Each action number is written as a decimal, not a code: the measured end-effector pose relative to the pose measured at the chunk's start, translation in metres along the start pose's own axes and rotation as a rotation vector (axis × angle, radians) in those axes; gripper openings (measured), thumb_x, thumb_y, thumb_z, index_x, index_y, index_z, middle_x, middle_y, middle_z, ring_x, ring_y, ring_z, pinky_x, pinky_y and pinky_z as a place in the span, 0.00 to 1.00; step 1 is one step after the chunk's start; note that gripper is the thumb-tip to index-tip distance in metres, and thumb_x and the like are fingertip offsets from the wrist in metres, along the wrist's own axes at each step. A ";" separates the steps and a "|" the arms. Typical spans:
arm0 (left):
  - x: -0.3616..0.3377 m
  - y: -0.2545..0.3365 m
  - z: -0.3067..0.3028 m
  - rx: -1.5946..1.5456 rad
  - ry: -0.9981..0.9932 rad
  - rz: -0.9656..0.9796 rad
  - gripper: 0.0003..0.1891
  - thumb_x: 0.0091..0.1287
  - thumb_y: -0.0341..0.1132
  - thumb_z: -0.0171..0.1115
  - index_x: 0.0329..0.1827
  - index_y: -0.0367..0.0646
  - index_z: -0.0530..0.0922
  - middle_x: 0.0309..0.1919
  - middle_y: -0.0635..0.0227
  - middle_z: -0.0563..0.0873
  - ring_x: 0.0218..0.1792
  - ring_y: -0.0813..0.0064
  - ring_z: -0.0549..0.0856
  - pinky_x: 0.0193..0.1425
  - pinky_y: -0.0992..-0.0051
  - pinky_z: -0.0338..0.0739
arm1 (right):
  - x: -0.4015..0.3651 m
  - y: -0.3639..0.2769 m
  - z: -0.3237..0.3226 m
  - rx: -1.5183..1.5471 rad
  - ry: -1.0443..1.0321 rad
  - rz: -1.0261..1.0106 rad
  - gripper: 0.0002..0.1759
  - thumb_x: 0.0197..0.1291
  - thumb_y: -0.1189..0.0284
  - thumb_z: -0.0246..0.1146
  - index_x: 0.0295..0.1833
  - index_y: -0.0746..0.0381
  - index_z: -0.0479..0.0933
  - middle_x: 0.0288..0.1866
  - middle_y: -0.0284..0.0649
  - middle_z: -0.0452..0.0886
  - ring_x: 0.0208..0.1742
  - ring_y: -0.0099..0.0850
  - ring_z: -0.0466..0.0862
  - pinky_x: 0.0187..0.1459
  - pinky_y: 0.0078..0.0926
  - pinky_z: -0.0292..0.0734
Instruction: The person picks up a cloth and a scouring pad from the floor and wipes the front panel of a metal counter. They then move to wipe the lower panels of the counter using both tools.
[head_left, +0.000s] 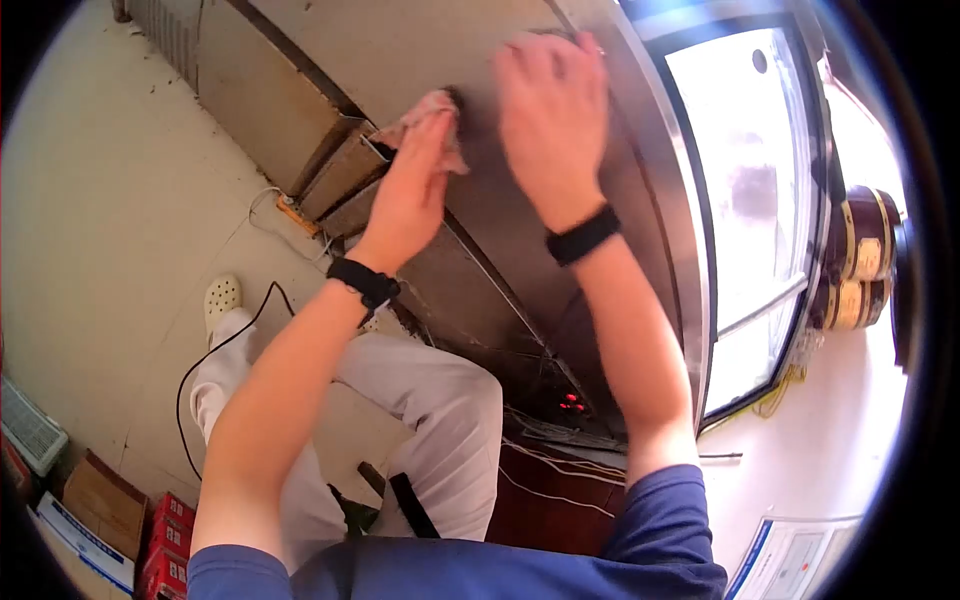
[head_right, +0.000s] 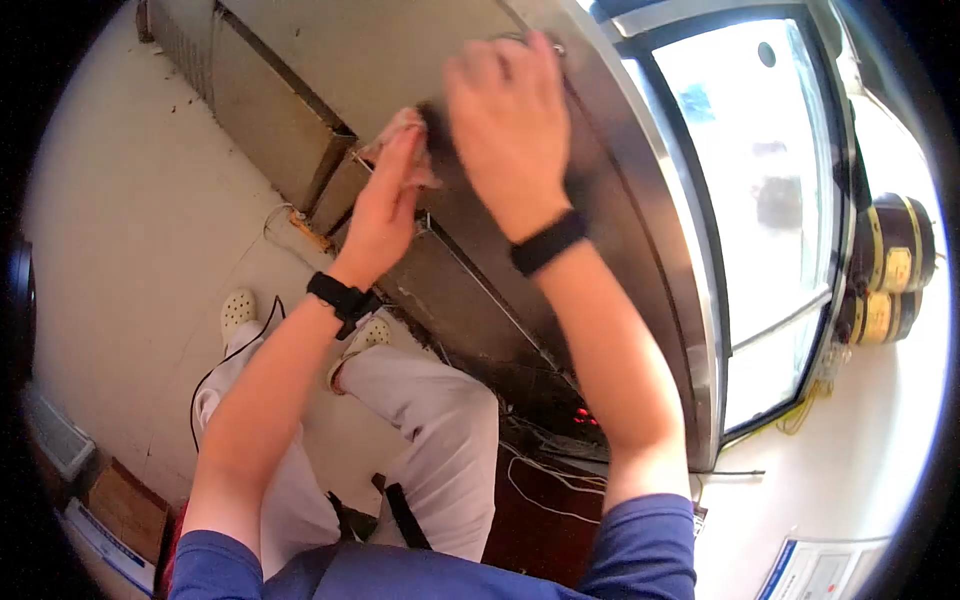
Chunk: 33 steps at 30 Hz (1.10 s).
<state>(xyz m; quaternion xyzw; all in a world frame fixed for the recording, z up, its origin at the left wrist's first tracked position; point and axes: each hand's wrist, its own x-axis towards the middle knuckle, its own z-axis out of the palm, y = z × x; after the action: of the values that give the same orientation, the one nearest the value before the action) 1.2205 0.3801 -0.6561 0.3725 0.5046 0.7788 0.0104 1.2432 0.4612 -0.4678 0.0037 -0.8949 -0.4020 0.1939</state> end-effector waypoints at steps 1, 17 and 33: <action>0.002 0.000 -0.003 0.008 0.014 -0.022 0.35 0.67 0.15 0.53 0.80 0.38 0.65 0.77 0.49 0.70 0.80 0.49 0.66 0.84 0.61 0.60 | -0.007 -0.004 0.004 -0.014 -0.001 0.008 0.15 0.61 0.71 0.63 0.54 0.52 0.83 0.58 0.30 0.80 0.65 0.35 0.75 0.77 0.53 0.62; 0.008 0.020 -0.016 0.095 -0.091 0.003 0.33 0.70 0.15 0.51 0.81 0.38 0.65 0.77 0.50 0.70 0.79 0.49 0.67 0.80 0.63 0.64 | -0.054 0.005 -0.004 0.048 0.048 -0.076 0.09 0.58 0.70 0.63 0.45 0.52 0.82 0.52 0.28 0.80 0.62 0.33 0.76 0.78 0.50 0.59; -0.002 0.011 -0.008 0.061 -0.115 0.029 0.34 0.68 0.16 0.54 0.80 0.37 0.65 0.76 0.48 0.72 0.78 0.46 0.68 0.83 0.58 0.60 | 0.008 0.004 -0.007 0.090 0.092 0.038 0.12 0.57 0.70 0.62 0.48 0.53 0.78 0.51 0.32 0.76 0.62 0.34 0.75 0.78 0.51 0.60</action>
<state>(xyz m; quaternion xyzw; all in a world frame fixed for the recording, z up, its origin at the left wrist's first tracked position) 1.2211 0.3674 -0.6503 0.4242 0.5211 0.7404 0.0168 1.2387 0.4578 -0.4577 0.0140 -0.9021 -0.3569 0.2422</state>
